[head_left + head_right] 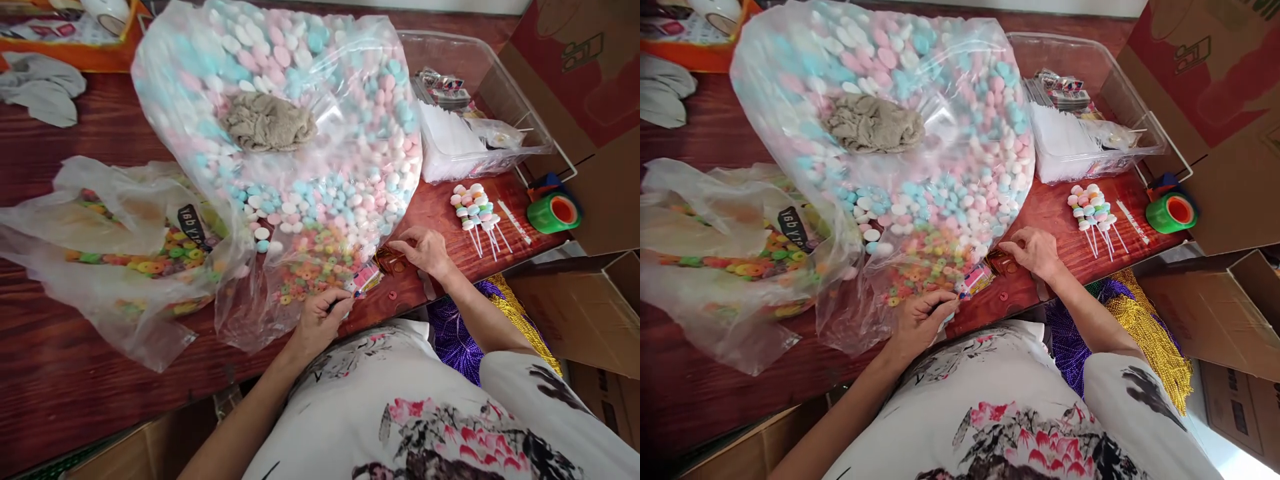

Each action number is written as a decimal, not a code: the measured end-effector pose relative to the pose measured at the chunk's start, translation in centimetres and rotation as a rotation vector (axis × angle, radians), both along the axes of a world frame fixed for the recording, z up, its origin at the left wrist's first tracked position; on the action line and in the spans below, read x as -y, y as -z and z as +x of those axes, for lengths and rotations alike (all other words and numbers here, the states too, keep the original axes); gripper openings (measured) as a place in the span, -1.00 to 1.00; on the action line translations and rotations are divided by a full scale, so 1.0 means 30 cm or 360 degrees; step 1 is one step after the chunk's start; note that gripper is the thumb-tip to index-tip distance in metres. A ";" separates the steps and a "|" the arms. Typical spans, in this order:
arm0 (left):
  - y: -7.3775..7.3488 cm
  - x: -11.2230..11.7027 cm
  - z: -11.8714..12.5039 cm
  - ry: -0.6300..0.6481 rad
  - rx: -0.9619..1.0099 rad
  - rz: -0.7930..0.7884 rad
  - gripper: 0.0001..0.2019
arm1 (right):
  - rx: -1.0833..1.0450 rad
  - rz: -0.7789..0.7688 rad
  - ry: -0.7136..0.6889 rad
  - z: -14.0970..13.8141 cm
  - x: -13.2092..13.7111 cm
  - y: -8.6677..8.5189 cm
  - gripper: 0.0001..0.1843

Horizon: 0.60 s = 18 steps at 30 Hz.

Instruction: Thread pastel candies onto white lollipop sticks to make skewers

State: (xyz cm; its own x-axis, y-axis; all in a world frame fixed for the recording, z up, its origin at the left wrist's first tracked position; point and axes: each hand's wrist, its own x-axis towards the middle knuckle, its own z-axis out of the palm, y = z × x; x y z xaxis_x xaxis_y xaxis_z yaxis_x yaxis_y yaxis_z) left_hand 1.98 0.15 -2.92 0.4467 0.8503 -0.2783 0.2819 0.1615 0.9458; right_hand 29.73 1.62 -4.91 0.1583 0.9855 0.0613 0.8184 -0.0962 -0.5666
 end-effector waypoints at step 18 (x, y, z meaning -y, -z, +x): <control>-0.076 -0.010 0.030 -0.0317 0.1069 -0.0914 -0.76 | -0.2079 -0.0068 -0.0013 -0.289 0.139 -0.113 -0.76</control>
